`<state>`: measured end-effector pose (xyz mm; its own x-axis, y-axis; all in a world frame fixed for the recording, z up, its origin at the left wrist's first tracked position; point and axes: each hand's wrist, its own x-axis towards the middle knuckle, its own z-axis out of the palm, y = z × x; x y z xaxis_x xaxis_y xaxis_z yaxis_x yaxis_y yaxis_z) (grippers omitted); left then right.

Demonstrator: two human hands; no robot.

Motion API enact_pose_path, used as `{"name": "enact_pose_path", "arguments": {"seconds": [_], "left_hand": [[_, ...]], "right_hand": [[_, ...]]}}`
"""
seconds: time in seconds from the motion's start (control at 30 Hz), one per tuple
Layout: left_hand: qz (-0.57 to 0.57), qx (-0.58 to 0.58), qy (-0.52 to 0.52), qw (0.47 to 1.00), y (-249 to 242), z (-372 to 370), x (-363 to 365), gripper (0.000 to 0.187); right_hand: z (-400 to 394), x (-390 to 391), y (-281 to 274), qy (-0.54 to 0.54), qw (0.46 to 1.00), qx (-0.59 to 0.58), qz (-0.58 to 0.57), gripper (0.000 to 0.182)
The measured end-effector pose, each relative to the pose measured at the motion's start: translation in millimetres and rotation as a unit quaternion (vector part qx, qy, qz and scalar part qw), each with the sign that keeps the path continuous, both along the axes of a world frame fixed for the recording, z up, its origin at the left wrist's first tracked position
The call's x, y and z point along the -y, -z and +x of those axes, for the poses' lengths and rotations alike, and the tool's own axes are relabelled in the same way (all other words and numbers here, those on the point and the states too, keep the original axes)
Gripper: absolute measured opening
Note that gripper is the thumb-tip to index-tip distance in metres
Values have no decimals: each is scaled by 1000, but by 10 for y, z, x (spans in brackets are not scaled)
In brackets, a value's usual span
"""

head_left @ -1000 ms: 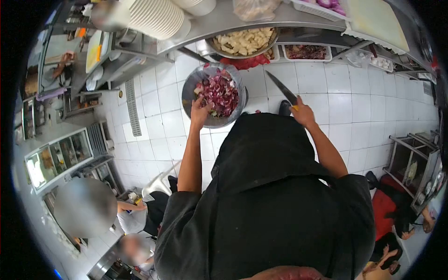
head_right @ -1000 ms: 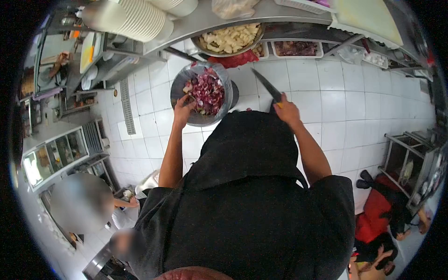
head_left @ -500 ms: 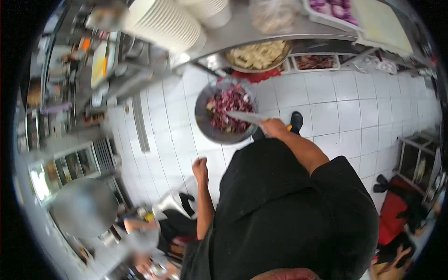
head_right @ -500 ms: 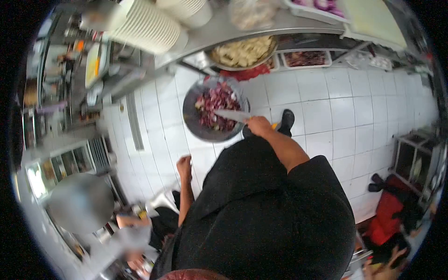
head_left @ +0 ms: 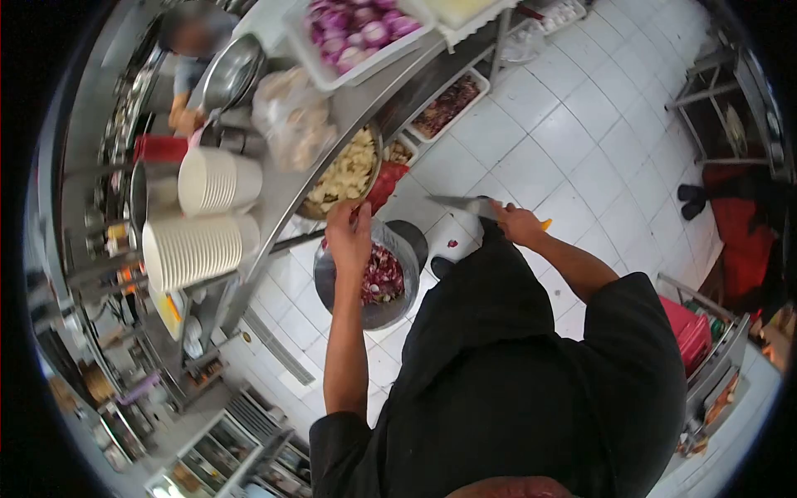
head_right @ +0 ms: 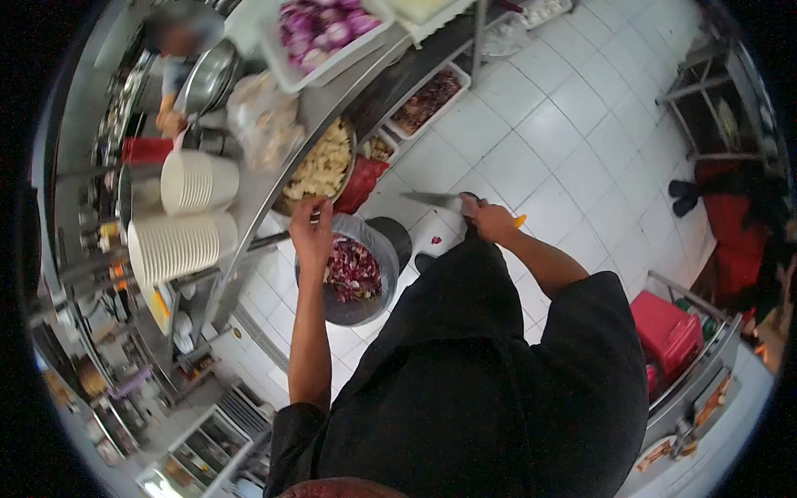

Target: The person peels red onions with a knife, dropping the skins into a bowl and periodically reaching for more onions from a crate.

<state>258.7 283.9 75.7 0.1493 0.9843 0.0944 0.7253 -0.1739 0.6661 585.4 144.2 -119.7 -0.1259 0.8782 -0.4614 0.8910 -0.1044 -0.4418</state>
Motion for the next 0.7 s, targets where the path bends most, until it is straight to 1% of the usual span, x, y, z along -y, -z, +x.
{"name": "enact_pose_path", "arguments": {"seconds": [0.03, 0.1, 0.17, 0.23, 0.3, 0.37, 0.43, 0.5, 0.57, 0.6, 0.63, 0.67, 0.7], "left_hand": [[44, -62, 61, 995, 36, 178, -246, 28], [131, -128, 73, 980, 156, 547, -638, 42], [150, -192, 63, 968, 241, 730, -1042, 51], [159, -231, 51, 959, 336, 803, -1387, 53], [149, -284, 64, 945, 447, 751, -1660, 55], [132, -330, 74, 932, 510, 794, -1749, 57], [108, -370, 78, 920, 413, 881, -1780, 59], [94, -374, 93, 918, 405, 874, -1811, 57], [73, -380, 89, 918, 350, 915, -1814, 55], [60, -383, 78, 919, 320, 961, -1829, 53], [47, -385, 69, 919, 314, 990, -1841, 52], [61, -394, 86, 913, 336, 951, -1856, 51], [74, -402, 103, 907, 367, 859, -1877, 51]], "right_hand": [[105, -6, 79, 48, 999, 2, -23, 75], [323, -53, 255, 137, 988, 4, -75, 80], [435, -166, 405, 217, 971, -53, -86, 73], [486, -319, 636, 288, 945, -122, -98, 68], [490, -541, 871, 311, 931, -162, -104, 59], [399, -754, 1401, 330, 919, -213, -24, 53], [493, -1214, 1133, 378, 850, -337, -143, 46], [448, -1550, 1422, 417, 770, -451, -173, 44], [433, -1865, 1434, 450, 691, -543, -161, 44], [352, -1966, 1745, 386, 730, -560, -58, 41], [321, -2077, 1781, 392, 723, -566, -54, 38], [289, -2188, 1823, 399, 715, -572, -49, 36], [373, -2382, 1583, 471, 659, -568, -146, 33]]}}
